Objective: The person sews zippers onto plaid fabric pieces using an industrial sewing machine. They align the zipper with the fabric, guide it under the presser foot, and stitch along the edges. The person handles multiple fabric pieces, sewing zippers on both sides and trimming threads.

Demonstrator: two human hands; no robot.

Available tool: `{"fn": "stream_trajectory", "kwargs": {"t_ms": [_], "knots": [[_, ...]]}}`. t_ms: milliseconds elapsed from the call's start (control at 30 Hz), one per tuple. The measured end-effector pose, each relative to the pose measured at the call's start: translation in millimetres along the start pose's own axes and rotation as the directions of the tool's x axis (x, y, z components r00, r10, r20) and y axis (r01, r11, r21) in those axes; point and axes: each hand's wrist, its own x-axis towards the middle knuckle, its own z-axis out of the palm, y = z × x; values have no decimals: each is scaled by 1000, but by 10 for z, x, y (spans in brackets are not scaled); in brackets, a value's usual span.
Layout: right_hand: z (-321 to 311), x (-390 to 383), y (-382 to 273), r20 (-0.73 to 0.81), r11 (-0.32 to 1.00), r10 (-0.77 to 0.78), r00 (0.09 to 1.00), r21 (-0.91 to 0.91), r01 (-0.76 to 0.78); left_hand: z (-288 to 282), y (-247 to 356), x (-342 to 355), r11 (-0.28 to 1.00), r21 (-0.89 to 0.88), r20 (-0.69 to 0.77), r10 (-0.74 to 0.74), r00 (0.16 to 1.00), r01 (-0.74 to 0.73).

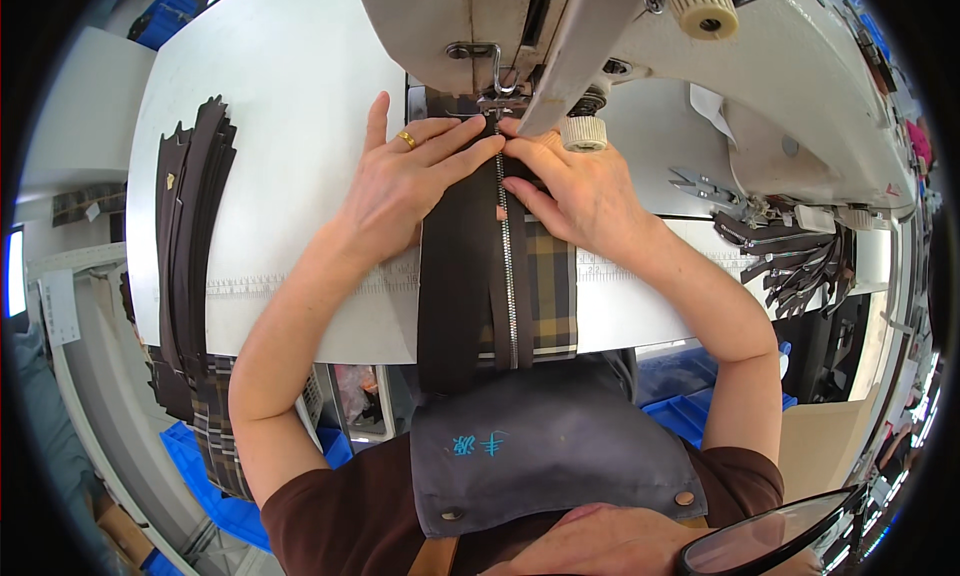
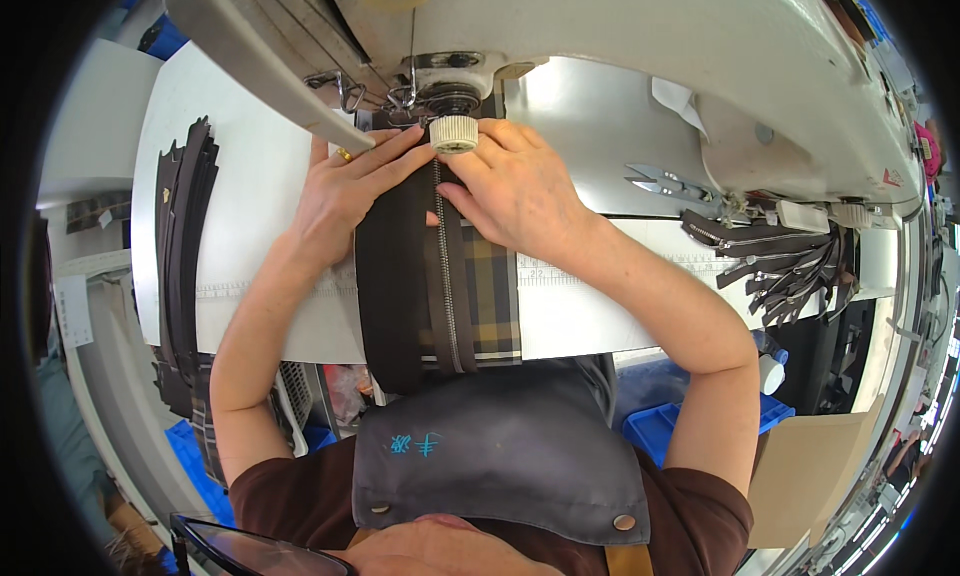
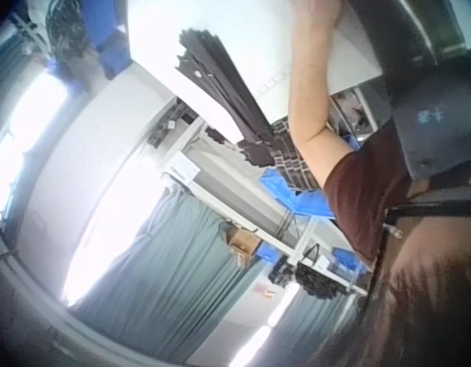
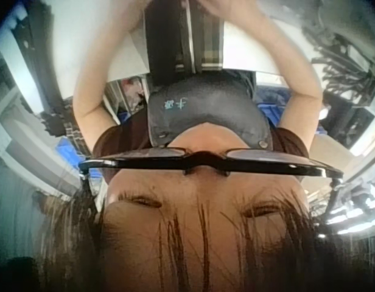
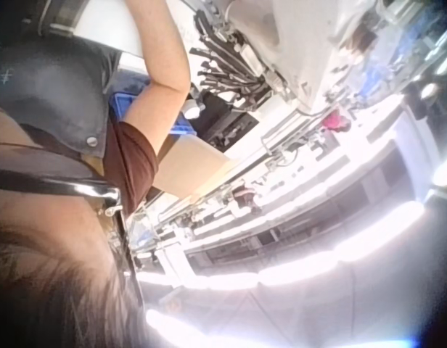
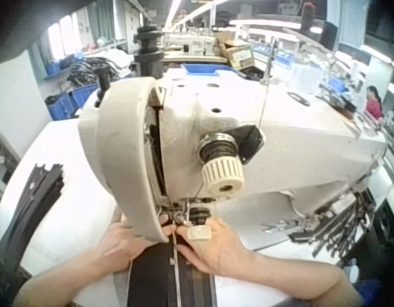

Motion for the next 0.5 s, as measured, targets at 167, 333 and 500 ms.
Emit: {"fn": "stream_trajectory", "kwargs": {"t_ms": [167,333,500], "knots": [[1,12,36,37,998,-19,999,-64,21,-21,37,-39,996,94,57,-4,998,-2],[-30,-2,43,90,994,-3,996,-105,12,-15,69,-49,996,80,42,-40,998,36],[-18,36,98,59,994,-24,998,-100,30,37,-13,-12,996,15,55,-88,995,87]]}}
